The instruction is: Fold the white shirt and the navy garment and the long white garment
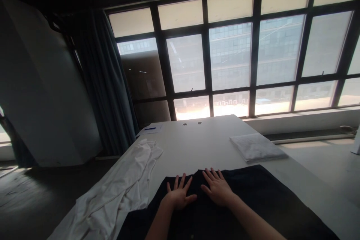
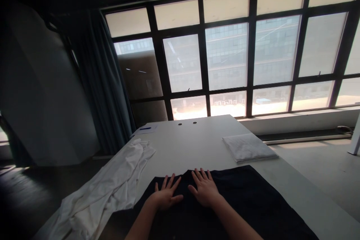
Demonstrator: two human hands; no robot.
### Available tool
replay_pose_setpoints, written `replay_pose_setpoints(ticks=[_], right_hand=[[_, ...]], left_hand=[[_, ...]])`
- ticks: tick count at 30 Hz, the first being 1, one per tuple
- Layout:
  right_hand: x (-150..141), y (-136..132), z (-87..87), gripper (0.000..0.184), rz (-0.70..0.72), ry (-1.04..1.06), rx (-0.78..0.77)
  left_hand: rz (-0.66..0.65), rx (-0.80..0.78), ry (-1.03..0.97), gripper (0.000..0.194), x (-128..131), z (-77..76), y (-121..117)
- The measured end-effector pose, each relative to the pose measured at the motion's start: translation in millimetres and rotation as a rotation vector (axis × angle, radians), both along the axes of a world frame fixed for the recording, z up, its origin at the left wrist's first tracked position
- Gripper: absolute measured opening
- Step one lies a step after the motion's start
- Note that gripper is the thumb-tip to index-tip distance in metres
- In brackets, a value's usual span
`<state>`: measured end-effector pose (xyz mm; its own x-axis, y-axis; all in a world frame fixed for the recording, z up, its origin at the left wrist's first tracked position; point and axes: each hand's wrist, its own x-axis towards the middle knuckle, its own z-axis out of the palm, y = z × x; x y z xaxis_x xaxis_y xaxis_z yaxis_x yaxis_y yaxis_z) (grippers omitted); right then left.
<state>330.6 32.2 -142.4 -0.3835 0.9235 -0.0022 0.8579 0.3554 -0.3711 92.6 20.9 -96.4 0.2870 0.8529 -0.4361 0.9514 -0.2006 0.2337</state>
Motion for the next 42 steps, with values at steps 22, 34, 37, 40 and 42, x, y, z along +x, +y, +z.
replay_pose_setpoints(ticks=[22, 34, 37, 40, 42], right_hand=[[285, 18, -50.6, 0.050, -0.640, 0.048, 0.241], [292, 22, -27.7, 0.039, -0.679, 0.106, 0.095], [291, 19, -14.9, 0.035, -0.616, 0.140, 0.083], [288, 16, -1.4, 0.037, -0.545, 0.185, 0.095], [285, 14, 6.2, 0.034, -0.531, 0.204, 0.095]], left_hand=[[0.368, 0.386, -0.051, 0.062, -74, 1.4, 30], [0.419, 0.367, -0.279, 0.027, -99, -1.4, 40], [0.463, 0.318, -0.331, 0.027, -94, 1.5, 39], [0.522, 0.253, -0.387, 0.031, -88, 3.3, 37], [0.559, 0.218, -0.425, 0.034, -82, 4.0, 37]])
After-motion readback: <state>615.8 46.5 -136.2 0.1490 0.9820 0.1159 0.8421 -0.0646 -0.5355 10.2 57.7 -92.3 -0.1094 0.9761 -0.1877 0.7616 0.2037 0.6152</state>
